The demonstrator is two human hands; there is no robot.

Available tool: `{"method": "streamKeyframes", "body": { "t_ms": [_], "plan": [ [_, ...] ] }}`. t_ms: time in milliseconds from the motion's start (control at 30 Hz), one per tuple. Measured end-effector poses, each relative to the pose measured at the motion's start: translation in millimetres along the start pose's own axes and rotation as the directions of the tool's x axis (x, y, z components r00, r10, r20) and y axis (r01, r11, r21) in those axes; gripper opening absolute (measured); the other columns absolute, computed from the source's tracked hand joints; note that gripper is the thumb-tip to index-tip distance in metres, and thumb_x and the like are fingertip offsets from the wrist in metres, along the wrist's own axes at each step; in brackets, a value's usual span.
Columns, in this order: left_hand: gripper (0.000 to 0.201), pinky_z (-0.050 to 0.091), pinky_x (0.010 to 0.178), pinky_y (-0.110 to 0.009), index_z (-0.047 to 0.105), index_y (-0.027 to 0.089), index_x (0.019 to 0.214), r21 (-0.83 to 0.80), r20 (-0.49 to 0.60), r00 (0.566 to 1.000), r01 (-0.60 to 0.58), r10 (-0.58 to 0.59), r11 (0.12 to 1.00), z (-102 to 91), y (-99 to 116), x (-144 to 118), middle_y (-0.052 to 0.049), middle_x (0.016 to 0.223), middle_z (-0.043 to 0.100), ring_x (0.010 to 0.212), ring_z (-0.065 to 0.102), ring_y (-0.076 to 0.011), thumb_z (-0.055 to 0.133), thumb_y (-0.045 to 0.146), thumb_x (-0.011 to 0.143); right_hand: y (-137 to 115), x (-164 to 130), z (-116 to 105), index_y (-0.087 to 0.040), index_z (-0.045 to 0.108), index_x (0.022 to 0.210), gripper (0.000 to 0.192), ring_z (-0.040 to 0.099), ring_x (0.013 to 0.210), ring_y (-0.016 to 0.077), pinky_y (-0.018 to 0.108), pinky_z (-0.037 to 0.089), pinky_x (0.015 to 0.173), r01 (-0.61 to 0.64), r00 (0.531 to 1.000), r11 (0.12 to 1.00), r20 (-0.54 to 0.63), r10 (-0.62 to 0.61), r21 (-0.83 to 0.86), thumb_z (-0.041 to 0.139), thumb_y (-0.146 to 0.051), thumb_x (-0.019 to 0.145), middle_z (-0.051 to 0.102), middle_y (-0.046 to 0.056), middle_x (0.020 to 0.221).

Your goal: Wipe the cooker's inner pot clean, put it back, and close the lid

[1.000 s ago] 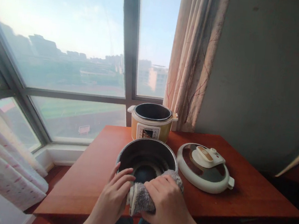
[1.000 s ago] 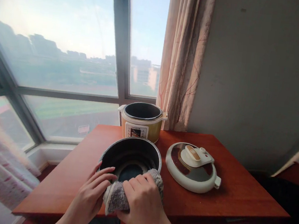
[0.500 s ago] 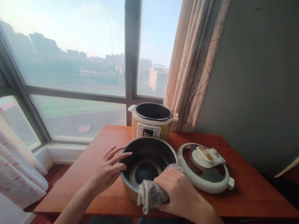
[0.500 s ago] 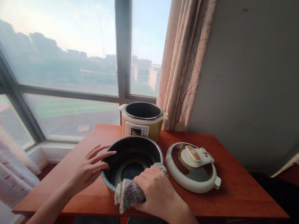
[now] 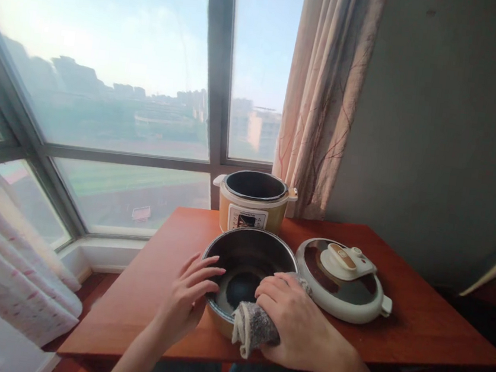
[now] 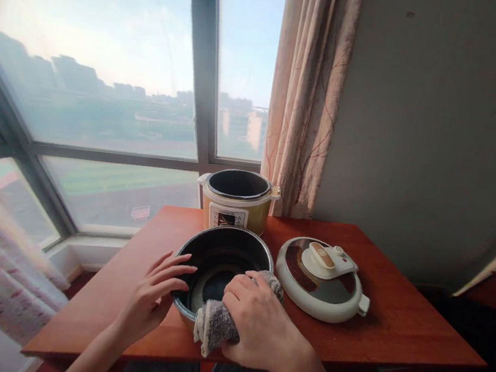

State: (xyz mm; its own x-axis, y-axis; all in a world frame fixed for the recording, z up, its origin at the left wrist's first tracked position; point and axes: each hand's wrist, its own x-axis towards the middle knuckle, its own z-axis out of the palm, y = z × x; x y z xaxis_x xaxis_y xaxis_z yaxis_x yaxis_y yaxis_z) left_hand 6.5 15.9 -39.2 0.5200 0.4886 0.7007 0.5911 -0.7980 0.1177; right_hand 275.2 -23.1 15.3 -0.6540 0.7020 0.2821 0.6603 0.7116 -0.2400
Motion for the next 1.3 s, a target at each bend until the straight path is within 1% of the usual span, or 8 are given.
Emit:
{"method": "streamKeyframes", "body": {
  "t_ms": [67,167,267,700,833,1000,1133,1300],
  "plan": [
    [0.027,0.035,0.115,-0.05,0.062,0.022,0.089,-0.029,0.017,0.999,-0.05,0.051,0.998,3.2,28.5,1.6,-0.004,0.106,0.074,0.121,0.06,-0.021,0.044,0.003,0.083,-0.2,1.6,1.9,-0.021,0.058,0.09,0.031,0.057,0.092,0.0231,0.037,0.036,0.087,-0.03,0.999,0.999,0.043,0.032,-0.042,0.07,-0.042,0.07,0.066,0.003,0.097],
    [0.025,0.04,0.113,-0.045,0.06,0.019,0.091,0.003,-0.007,0.999,0.045,-0.045,0.999,10.3,62.7,6.9,-0.006,0.091,0.073,0.11,0.066,-0.0197,0.04,0.004,0.084,1.1,2.1,7.0,-0.022,0.055,0.083,0.028,0.057,0.079,0.0217,0.035,0.035,0.073,-0.056,0.995,0.994,0.079,0.063,-0.093,0.068,-0.044,0.07,0.066,0.001,0.085],
    [0.024,0.042,0.112,-0.045,0.059,0.02,0.086,0.044,-0.027,0.996,0.088,-0.087,0.995,13.4,71.3,10.6,-0.005,0.087,0.072,0.108,0.066,-0.0198,0.04,0.005,0.086,2.1,1.7,12.2,-0.023,0.055,0.082,0.028,0.059,0.079,0.0213,0.034,0.034,0.072,-0.057,0.996,0.992,0.068,0.065,-0.11,0.068,-0.045,0.071,0.066,0.0,0.084],
    [0.022,0.009,0.124,-0.053,0.065,0.025,0.084,0.143,0.057,0.996,-0.078,0.07,0.987,-6.1,2.0,7.8,0.001,0.111,0.075,0.126,0.058,-0.0206,0.05,0.009,0.086,8.2,1.3,9.5,-0.022,0.058,0.083,0.023,0.06,0.081,0.0208,0.032,0.034,0.071,-0.022,0.997,0.992,0.073,0.031,-0.121,0.068,-0.041,0.074,0.068,0.001,0.086],
    [0.023,0.02,0.122,-0.052,0.063,0.024,0.082,0.062,0.133,0.989,-0.07,0.061,0.996,-11.3,-31.7,12.7,0.0,0.115,0.074,0.126,0.059,-0.0197,0.048,0.007,0.085,14.9,-2.9,0.9,-0.022,0.058,0.083,0.022,0.06,0.083,0.0204,0.031,0.034,0.073,-0.005,0.996,0.996,0.09,0.013,-0.086,0.069,-0.038,0.073,0.067,0.001,0.087],
    [0.033,0.049,0.103,-0.043,0.06,0.021,0.072,-0.158,0.143,0.989,0.054,-0.031,0.986,-5.3,-55.2,24.2,-0.005,0.116,0.073,0.128,0.056,-0.0201,0.039,-0.002,0.08,13.5,-4.4,-2.8,-0.022,0.059,0.084,0.021,0.059,0.084,0.0208,0.032,0.034,0.074,-0.004,0.995,0.998,0.094,0.01,-0.064,0.07,-0.037,0.073,0.067,0.001,0.087],
    [0.034,0.054,0.097,-0.039,0.057,0.02,0.068,-0.215,0.108,0.988,0.128,-0.107,0.968,1.1,-52.1,27.3,-0.007,0.117,0.072,0.126,0.057,-0.0205,0.036,-0.006,0.071,9.2,-4.8,2.9,-0.022,0.057,0.083,0.021,0.058,0.082,0.0211,0.033,0.034,0.074,-0.045,0.997,0.996,0.053,0.049,-0.075,0.069,-0.035,0.071,0.065,0.001,0.086],
    [0.033,0.05,0.103,-0.044,0.061,0.021,0.084,-0.058,0.078,0.982,0.174,-0.17,0.983,-2.0,-31.7,13.4,-0.008,0.138,0.059,0.136,0.048,-0.0238,0.038,-0.002,0.077,6.6,-5.7,9.9,-0.023,0.057,0.084,0.02,0.057,0.084,0.022,0.034,0.033,0.075,-0.066,0.997,0.994,0.019,0.068,-0.086,0.068,-0.033,0.07,0.065,0.001,0.087]
  ]
}}
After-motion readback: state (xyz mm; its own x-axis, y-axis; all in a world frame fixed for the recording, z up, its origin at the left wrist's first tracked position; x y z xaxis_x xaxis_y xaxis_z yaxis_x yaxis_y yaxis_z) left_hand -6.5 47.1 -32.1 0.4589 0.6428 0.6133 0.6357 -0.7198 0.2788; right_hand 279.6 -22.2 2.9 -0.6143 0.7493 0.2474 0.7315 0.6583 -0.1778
